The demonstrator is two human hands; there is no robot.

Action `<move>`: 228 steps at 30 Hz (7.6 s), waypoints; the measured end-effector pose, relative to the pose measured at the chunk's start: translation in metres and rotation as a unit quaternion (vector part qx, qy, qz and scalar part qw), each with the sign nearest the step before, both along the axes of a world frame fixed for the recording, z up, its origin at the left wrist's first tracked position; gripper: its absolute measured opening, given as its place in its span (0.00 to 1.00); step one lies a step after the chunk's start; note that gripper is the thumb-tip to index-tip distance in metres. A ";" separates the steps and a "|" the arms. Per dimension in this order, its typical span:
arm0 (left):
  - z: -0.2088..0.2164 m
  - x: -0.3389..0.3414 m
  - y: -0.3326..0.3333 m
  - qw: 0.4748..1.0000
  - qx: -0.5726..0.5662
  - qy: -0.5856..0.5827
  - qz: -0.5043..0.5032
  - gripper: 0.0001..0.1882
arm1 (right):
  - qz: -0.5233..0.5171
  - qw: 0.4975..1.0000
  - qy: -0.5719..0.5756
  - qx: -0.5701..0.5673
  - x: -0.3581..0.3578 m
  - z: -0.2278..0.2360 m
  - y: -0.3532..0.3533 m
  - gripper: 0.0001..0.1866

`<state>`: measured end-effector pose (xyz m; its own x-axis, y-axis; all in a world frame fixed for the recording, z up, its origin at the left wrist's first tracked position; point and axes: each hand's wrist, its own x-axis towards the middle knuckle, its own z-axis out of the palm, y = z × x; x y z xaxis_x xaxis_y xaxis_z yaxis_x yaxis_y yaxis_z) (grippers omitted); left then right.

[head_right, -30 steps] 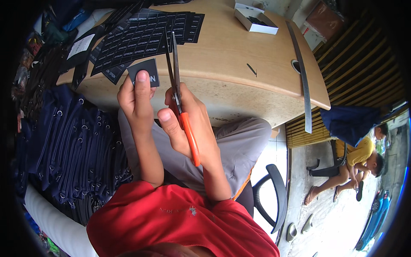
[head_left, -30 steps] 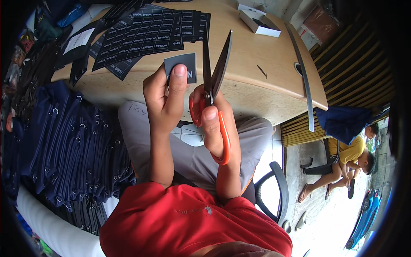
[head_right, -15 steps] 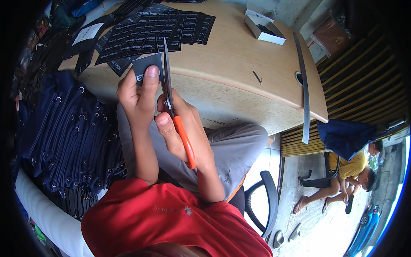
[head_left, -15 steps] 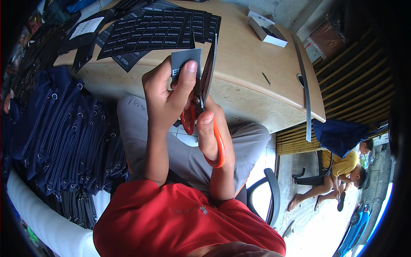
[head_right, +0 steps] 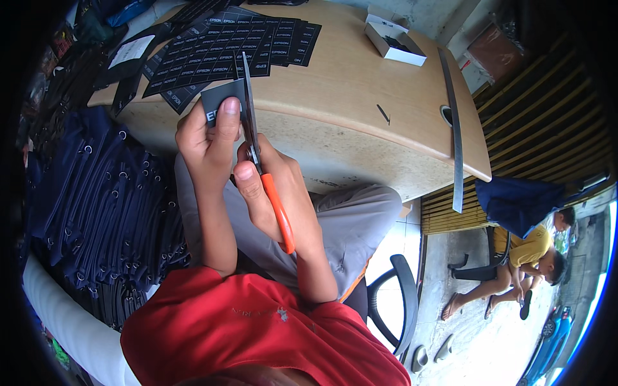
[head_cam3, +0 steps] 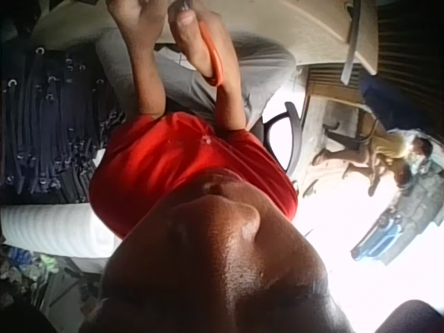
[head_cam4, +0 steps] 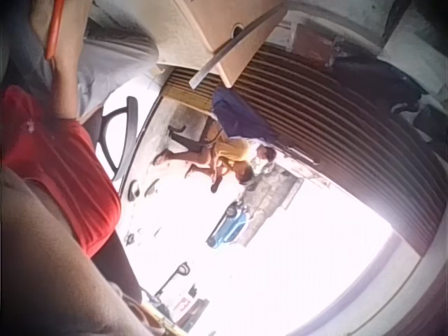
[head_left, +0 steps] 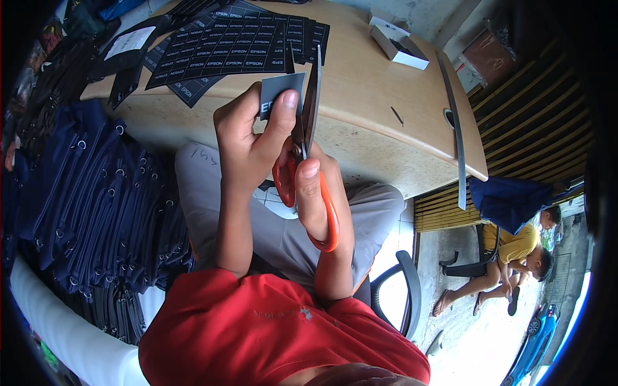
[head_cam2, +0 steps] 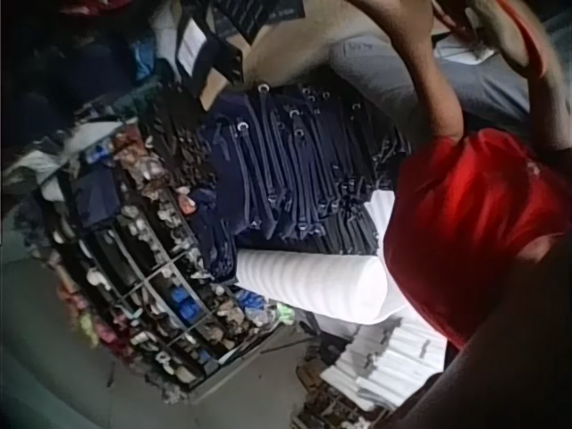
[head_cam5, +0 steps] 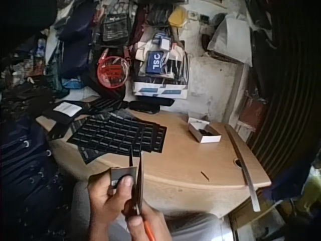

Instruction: The person cuts individual printed labels from sheets using scissors, places cut pieces into a small box on the table, and cuts sheets of labels into strips.

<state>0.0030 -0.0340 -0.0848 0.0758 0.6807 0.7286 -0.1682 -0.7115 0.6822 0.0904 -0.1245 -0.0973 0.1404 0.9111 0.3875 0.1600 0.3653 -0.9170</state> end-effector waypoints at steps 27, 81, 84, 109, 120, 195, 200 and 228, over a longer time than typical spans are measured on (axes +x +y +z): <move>-0.001 -0.001 -0.003 1.000 -0.008 -0.018 -0.010 0.09 | 0.002 1.000 -0.011 -0.025 0.001 0.000 -0.005 0.29; 0.002 -0.011 -0.001 0.997 -0.041 -0.050 -0.041 0.09 | -0.068 0.996 -0.048 -0.045 -0.020 0.011 -0.005 0.31; 0.002 -0.011 -0.001 0.997 -0.042 -0.053 -0.040 0.09 | -0.074 0.995 -0.054 -0.036 -0.020 0.009 -0.003 0.31; 0.001 -0.014 0.000 0.996 -0.046 -0.063 -0.045 0.10 | -0.084 0.993 -0.030 -0.078 -0.023 0.006 -0.004 0.27; -0.002 -0.017 0.003 0.991 -0.069 -0.069 -0.093 0.12 | -0.141 0.989 0.044 -0.034 -0.025 0.008 -0.003 0.34; -0.011 -0.012 0.012 0.975 -0.099 -0.082 -0.183 0.10 | -0.052 0.997 -0.048 0.019 -0.015 -0.006 0.013 0.45; -0.009 -0.014 0.011 0.977 -0.091 -0.073 -0.178 0.10 | -0.082 0.993 -0.081 0.008 -0.019 -0.002 0.014 0.49; -0.005 -0.015 0.006 0.977 -0.100 -0.049 -0.183 0.09 | -0.078 0.996 -0.035 -0.009 -0.019 0.000 0.007 0.33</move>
